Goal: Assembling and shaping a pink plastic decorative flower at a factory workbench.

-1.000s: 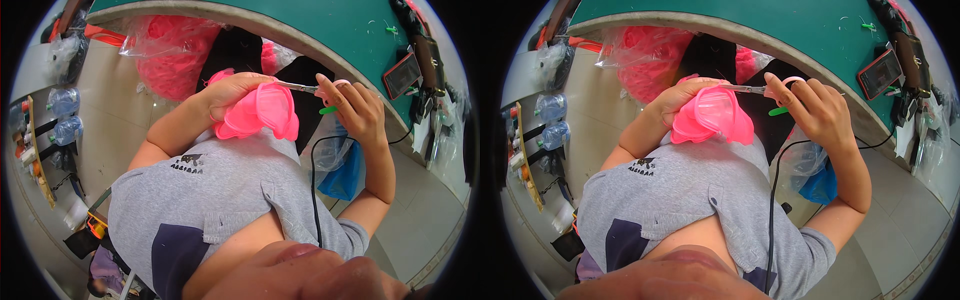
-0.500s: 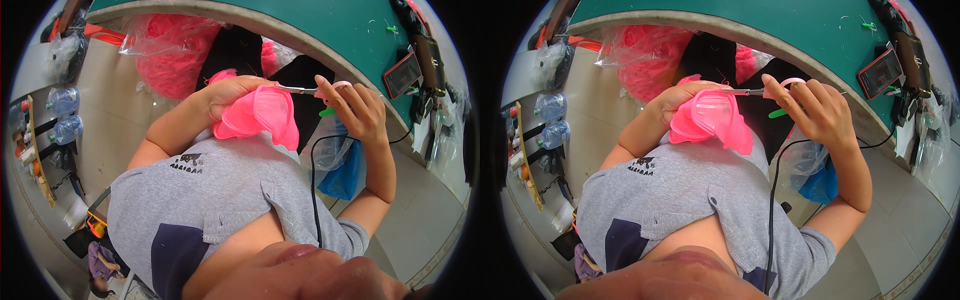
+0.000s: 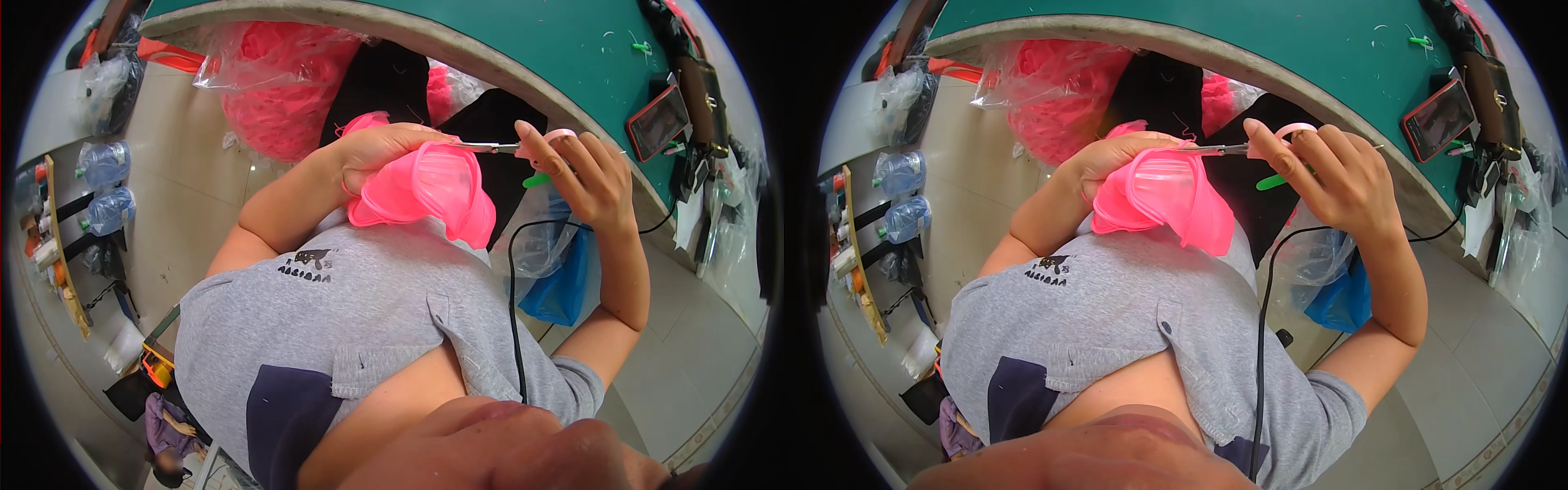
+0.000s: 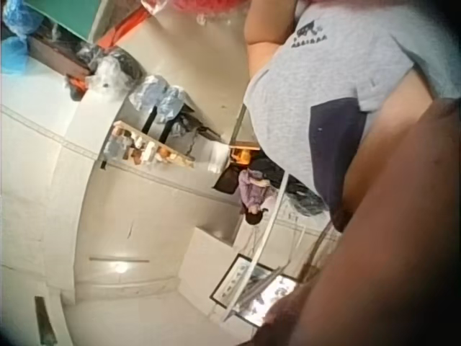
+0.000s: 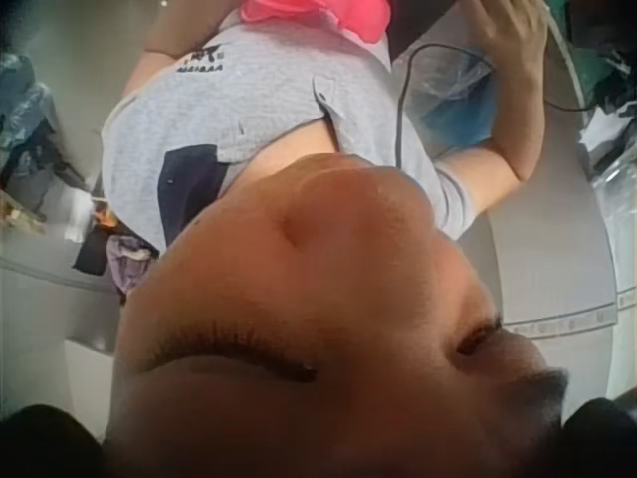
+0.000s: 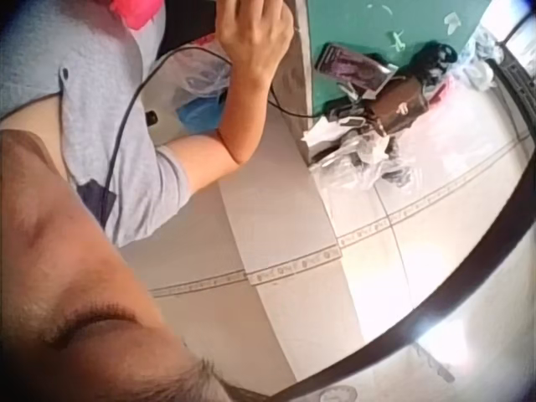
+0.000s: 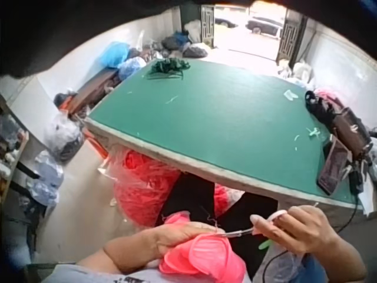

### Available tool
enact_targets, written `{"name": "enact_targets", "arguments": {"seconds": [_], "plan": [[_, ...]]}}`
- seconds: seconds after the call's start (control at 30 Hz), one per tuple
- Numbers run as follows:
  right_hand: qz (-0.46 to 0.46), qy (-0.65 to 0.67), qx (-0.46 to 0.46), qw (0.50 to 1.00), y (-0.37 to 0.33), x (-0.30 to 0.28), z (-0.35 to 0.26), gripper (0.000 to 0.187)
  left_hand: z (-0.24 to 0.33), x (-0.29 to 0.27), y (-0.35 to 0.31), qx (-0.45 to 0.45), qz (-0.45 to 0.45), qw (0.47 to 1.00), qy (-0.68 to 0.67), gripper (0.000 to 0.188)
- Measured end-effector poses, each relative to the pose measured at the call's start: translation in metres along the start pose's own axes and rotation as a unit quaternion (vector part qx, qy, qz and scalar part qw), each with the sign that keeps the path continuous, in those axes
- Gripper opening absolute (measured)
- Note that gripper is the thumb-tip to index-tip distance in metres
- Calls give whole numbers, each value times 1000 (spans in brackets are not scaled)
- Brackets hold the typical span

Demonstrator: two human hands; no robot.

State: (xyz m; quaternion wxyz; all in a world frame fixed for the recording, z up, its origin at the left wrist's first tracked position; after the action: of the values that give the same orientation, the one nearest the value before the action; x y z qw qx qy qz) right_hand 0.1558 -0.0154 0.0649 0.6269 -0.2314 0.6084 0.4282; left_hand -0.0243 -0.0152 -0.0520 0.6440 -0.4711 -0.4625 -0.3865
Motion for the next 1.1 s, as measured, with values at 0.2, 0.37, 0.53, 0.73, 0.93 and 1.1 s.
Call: {"name": "enact_targets", "arguments": {"seconds": [0.2, 0.37, 0.53, 0.73, 0.93, 1.1], "plan": [[2, -2, -6, 1000, 1, 2, -1, 56, 0, 3, 0, 0, -29, 1000, -7, 23], [16, -1, -9, 1000, 3, 2, -2, 57, 1, 8, -1, 5, -40, 999, 1, 25], [34, 13, -20, 999, 6, 3, -3, 57, 1, 4, 0, 10, -25, 999, 17, 25], [49, 32, -10, 998, 8, 4, -3, 58, 2, 6, 0, 14, -21, 1000, 7, 25], [22, -12, -1, 1000, 0, 3, -3, 57, 2, 7, 1, 9, -34, 999, -2, 25], [23, -18, -6, 1000, 0, 1, -3, 57, 1, 6, 2, 6, -28, 1000, -6, 26]]}}
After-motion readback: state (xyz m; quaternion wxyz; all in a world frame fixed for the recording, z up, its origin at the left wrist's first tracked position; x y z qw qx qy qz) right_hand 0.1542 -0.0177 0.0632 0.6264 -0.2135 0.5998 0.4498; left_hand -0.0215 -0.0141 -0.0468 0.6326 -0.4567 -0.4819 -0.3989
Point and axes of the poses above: each hand's wrist, its own y-axis towards the middle knuckle, its own x-axis out of the palm, z = x × y, the point moved 5 cm from there along y, towards the middle knuckle, and after that the axes turned 10 degrees about -z, right-handed, at the moved point
